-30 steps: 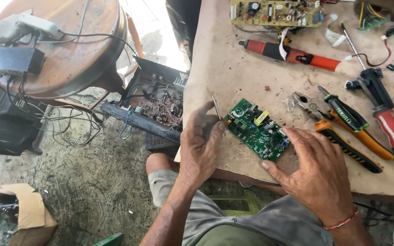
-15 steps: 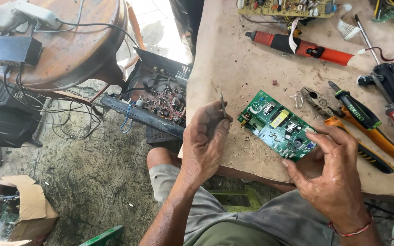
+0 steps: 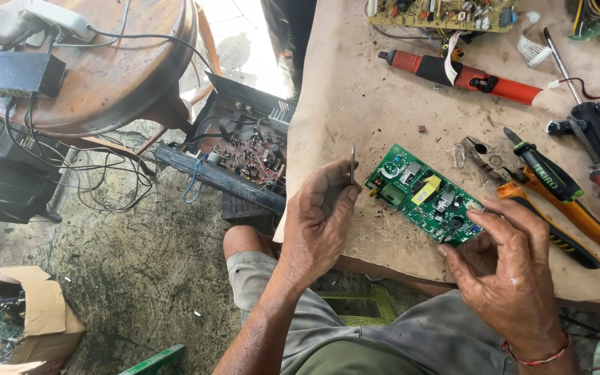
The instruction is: Repairing a circuit board by stripping wires with pliers and manipulating electronic components.
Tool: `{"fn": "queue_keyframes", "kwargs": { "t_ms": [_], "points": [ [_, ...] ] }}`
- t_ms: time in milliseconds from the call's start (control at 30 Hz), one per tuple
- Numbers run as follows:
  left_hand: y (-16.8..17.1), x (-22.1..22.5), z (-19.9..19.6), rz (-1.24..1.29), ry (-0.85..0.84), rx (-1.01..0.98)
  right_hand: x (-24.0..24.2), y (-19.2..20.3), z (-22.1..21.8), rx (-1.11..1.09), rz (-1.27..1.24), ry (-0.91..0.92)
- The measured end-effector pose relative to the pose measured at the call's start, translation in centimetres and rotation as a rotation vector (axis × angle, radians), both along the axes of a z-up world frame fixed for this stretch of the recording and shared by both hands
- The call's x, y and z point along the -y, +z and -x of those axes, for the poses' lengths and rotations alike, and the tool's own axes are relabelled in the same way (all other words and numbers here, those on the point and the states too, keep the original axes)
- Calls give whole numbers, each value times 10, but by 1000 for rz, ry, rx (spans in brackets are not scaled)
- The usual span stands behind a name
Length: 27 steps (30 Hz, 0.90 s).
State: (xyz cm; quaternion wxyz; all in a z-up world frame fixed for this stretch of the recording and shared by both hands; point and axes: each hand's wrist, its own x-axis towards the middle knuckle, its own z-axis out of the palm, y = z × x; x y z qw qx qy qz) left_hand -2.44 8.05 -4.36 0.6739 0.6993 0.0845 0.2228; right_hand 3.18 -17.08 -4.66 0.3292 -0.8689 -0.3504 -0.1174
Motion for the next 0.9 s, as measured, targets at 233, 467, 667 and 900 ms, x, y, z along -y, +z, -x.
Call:
{"fn": "queue_keyframes", "kwargs": {
  "t_ms": [233, 467, 667, 900],
  "points": [
    [10, 0, 2, -50, -31, 78, 3, -2, -1, 31, -34, 50],
    [-15, 2, -6, 90, 31, 56, 4, -3, -3, -179, -129, -36],
    [-3, -1, 1, 188, -68, 235, 9, -10, 0, -335, -116, -222],
    [36, 1, 5, -216, 177, 168, 10, -13, 5, 6, -87, -180]
  ]
}}
